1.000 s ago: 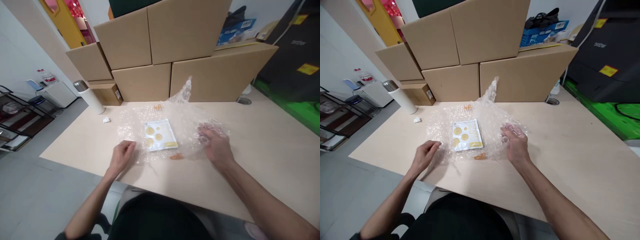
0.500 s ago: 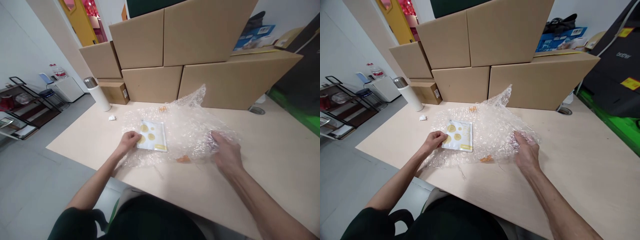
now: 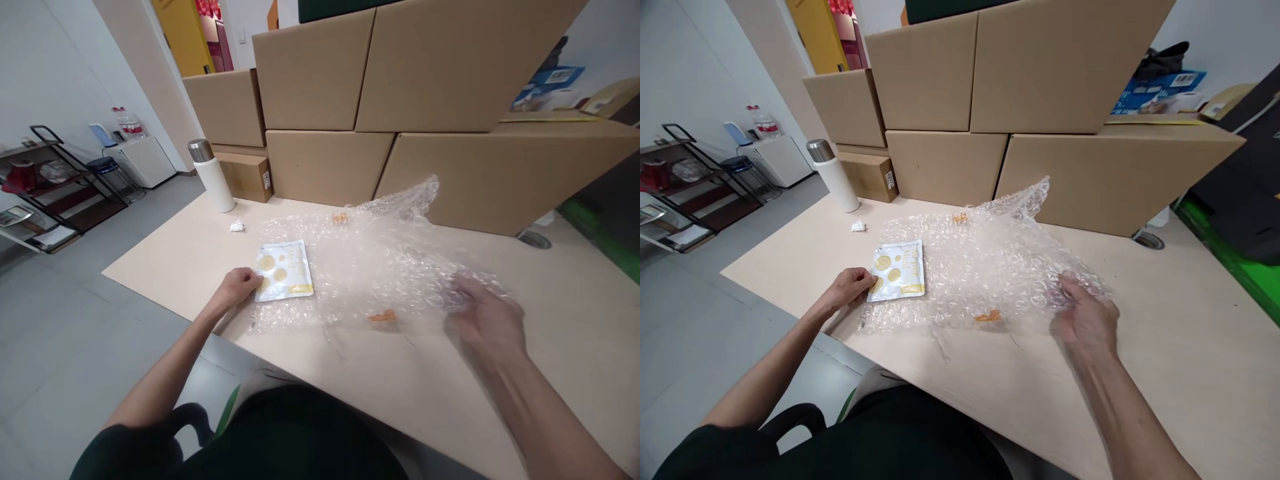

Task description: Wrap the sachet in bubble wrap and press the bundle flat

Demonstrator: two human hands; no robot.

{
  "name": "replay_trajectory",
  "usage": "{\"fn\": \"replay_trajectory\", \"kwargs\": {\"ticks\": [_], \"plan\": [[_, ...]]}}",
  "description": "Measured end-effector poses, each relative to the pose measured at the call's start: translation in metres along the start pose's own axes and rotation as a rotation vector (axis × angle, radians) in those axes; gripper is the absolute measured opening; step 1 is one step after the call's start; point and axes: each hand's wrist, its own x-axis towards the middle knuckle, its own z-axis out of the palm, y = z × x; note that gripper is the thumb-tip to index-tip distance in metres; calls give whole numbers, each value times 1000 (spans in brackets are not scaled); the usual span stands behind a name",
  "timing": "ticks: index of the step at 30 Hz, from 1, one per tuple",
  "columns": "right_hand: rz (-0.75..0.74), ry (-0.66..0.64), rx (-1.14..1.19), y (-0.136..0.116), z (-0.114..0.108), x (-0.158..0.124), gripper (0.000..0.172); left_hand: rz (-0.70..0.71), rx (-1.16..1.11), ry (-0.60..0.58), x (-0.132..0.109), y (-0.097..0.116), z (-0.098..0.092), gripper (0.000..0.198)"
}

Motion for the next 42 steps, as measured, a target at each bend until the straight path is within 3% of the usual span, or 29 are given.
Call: {"fn": "replay_trajectory", "kwargs": {"ticks": [4, 10, 14, 16, 18, 20, 21, 22, 23, 25, 27, 29, 31, 34, 36, 39, 42], "plan": [[-75, 51, -27, -7, -16, -2, 28, 25, -8, -63, -5, -1, 1, 26], [-20, 63, -96, -6, -33, -10, 28, 89, 60, -144, -16, 1, 4, 30], [57, -2, -125, -10, -40, -5, 25, 140, 227, -56, -23, 3, 4, 34], [50, 46, -101, -18, -45, -2, 17, 187, 303, 32, -26, 4, 3, 36], [-159, 199, -124, -27, -49, -6, 18, 214, 341, 89, -28, 5, 3, 39], [-534, 270, -277, -33, -46, -18, 34, 221, 349, 111, -27, 5, 3, 42], [-717, 209, -400, -33, -41, -28, 45, 223, 344, 112, -25, 4, 3, 43], [-837, 65, -533, -31, -33, -40, 54, 223, 333, 106, -22, 4, 2, 42], [-888, -127, -655, -25, -23, -52, 47, 218, 314, 94, -20, 5, 2, 42], [-881, -567, -788, -7, 6, -76, 33, 180, 257, 55, -14, 5, 1, 39], [-874, -987, -852, 21, 38, -93, 38, 111, 189, -3, -10, 6, -1, 38], [-867, -1262, -954, 51, 65, -102, 45, 47, 122, -69, -11, 4, -4, 39], [-862, -1372, -1077, 76, 85, -104, 49, 6, 80, -124, -17, 0, -10, 43], [-899, -1337, -1239, 94, 96, -103, 49, -46, 56, -214, -30, -9, -19, 48], [-983, -1362, -1280, 92, 96, -105, 49, -82, 35, -279, -38, -12, -22, 49], [-1191, -1559, -1298, 80, 89, -116, 47, -113, -28, -321, -44, -11, -19, 46], [-1422, -1653, -1390, 72, 81, -130, 32, -123, -91, -332, -42, -7, -12, 38]]}}
